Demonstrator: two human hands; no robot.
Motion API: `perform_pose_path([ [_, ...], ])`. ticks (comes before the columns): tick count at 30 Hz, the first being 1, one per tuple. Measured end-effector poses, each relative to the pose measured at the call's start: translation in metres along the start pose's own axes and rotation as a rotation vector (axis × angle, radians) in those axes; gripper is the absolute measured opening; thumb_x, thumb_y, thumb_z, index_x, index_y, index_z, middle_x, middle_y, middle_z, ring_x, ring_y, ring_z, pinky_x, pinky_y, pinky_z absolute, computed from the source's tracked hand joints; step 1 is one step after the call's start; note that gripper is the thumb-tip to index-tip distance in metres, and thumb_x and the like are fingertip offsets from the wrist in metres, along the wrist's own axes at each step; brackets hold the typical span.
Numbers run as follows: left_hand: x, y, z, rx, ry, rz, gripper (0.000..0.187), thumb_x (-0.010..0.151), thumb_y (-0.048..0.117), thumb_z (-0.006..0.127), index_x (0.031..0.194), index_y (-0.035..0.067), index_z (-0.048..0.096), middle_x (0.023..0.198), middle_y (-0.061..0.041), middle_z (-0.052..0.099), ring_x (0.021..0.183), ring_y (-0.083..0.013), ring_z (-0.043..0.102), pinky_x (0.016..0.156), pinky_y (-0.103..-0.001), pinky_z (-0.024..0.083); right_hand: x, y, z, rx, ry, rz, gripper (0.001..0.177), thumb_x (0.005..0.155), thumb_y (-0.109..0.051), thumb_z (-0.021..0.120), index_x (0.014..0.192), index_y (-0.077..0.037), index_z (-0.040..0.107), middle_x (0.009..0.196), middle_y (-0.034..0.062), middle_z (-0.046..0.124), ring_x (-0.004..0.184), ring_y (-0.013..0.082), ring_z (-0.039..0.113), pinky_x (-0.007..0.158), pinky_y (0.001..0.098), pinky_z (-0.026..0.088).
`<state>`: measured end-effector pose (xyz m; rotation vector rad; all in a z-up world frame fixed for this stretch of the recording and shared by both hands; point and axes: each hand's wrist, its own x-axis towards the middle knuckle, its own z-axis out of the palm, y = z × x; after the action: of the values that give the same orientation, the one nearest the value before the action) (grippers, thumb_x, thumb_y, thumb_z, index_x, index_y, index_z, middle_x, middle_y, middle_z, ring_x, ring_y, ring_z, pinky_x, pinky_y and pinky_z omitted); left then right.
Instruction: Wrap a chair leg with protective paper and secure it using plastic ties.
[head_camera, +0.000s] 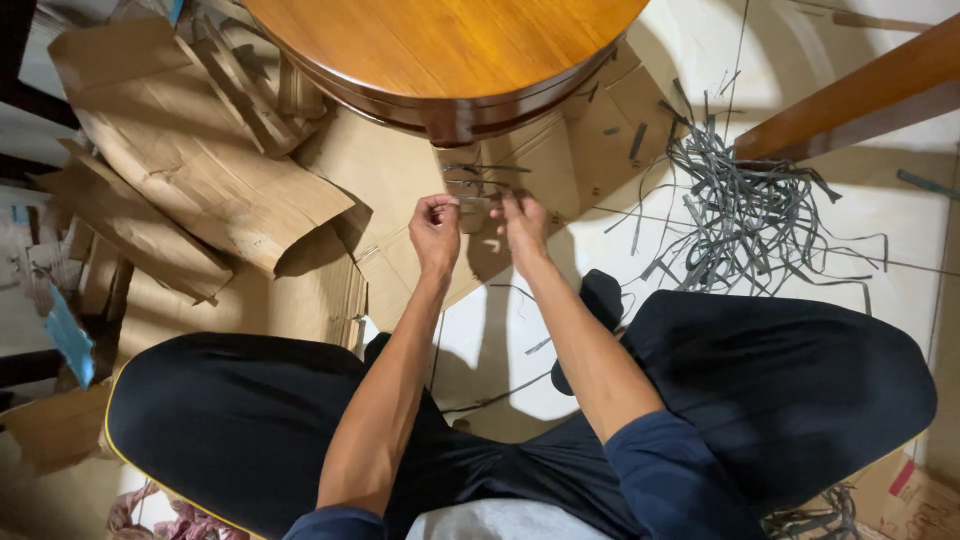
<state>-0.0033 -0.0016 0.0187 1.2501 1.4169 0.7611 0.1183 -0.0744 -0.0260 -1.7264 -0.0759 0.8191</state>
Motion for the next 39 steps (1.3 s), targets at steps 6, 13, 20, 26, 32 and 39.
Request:
perform_pose_path([
  [6, -0.006, -0.037, -0.003, -0.092, -0.101, -0.051, 0.025, 0.086, 0.028, 0.071, 0.104, 0.01, 0.067, 0.091, -0.011, 0.072, 0.081, -0.02, 0.069, 0.08, -0.036, 0.054, -0.001, 0.025, -0.049, 0.262, 0.138, 0.094, 0.034, 0.099, -0.035, 0.058, 0.12, -0.009, 0.058, 0.105, 0.0063, 0.072, 0.079, 0.0146, 0.071, 0.06, 0.0228, 0.054],
  [13, -0.014, -0.109, 0.011, 0.195, -0.339, -0.214, 0.02, 0.089, 0.026, 0.068, 0.105, 0.015, 0.067, 0.097, -0.01, 0.073, 0.084, -0.0219, 0.076, 0.08, -0.036, 0.06, 0.039, 0.104, -0.119, -0.095, 0.596, -0.001, 0.019, 0.092, -0.017, 0.065, 0.108, -0.023, 0.072, 0.11, 0.0012, 0.067, 0.089, 0.018, 0.074, 0.067, 0.0278, 0.065],
  [20, -0.032, -0.083, 0.033, 0.291, -0.48, -0.196, 0.016, 0.092, 0.021, 0.065, 0.107, 0.015, 0.067, 0.1, -0.008, 0.072, 0.085, -0.0191, 0.074, 0.078, -0.036, 0.058, 0.038, 0.071, -0.183, -0.587, 0.503, -0.115, 0.042, 0.096, -0.013, 0.061, 0.138, -0.011, 0.061, 0.166, 0.0142, 0.022, 0.147, 0.0337, 0.041, 0.118, 0.0462, 0.046],
  [26, -0.042, -0.059, 0.045, 0.319, -0.505, -0.166, 0.018, 0.091, 0.019, 0.065, 0.108, 0.013, 0.067, 0.099, -0.009, 0.073, 0.086, -0.0204, 0.073, 0.078, -0.036, 0.057, 0.032, 0.079, -0.188, -0.821, 0.357, -0.046, 0.057, 0.095, -0.01, 0.055, 0.151, -0.003, 0.045, 0.16, 0.0188, 0.032, 0.137, 0.0393, 0.052, 0.11, 0.0529, 0.052],
  [32, -0.044, -0.048, 0.05, 0.284, -0.496, -0.171, 0.021, 0.093, 0.019, 0.064, 0.111, 0.01, 0.068, 0.104, -0.012, 0.072, 0.09, -0.0219, 0.073, 0.082, -0.037, 0.058, 0.045, 0.084, -0.173, -0.58, 0.708, -0.458, 0.061, 0.082, 0.006, 0.062, 0.142, 0.004, 0.05, 0.146, 0.0178, 0.042, 0.106, 0.0366, 0.068, 0.087, 0.0325, 0.063],
  [39, -0.037, -0.023, 0.054, 0.335, -0.588, -0.172, 0.038, 0.095, 0.046, 0.059, 0.113, 0.015, 0.071, 0.114, -0.015, 0.073, 0.109, -0.0329, 0.069, 0.097, -0.047, 0.051, -0.104, -0.005, -0.045, -0.493, 0.369, -0.747, 0.069, 0.087, 0.008, 0.059, 0.152, 0.003, 0.036, 0.124, 0.0267, 0.053, 0.097, 0.0503, 0.064, 0.073, 0.0528, 0.059],
])
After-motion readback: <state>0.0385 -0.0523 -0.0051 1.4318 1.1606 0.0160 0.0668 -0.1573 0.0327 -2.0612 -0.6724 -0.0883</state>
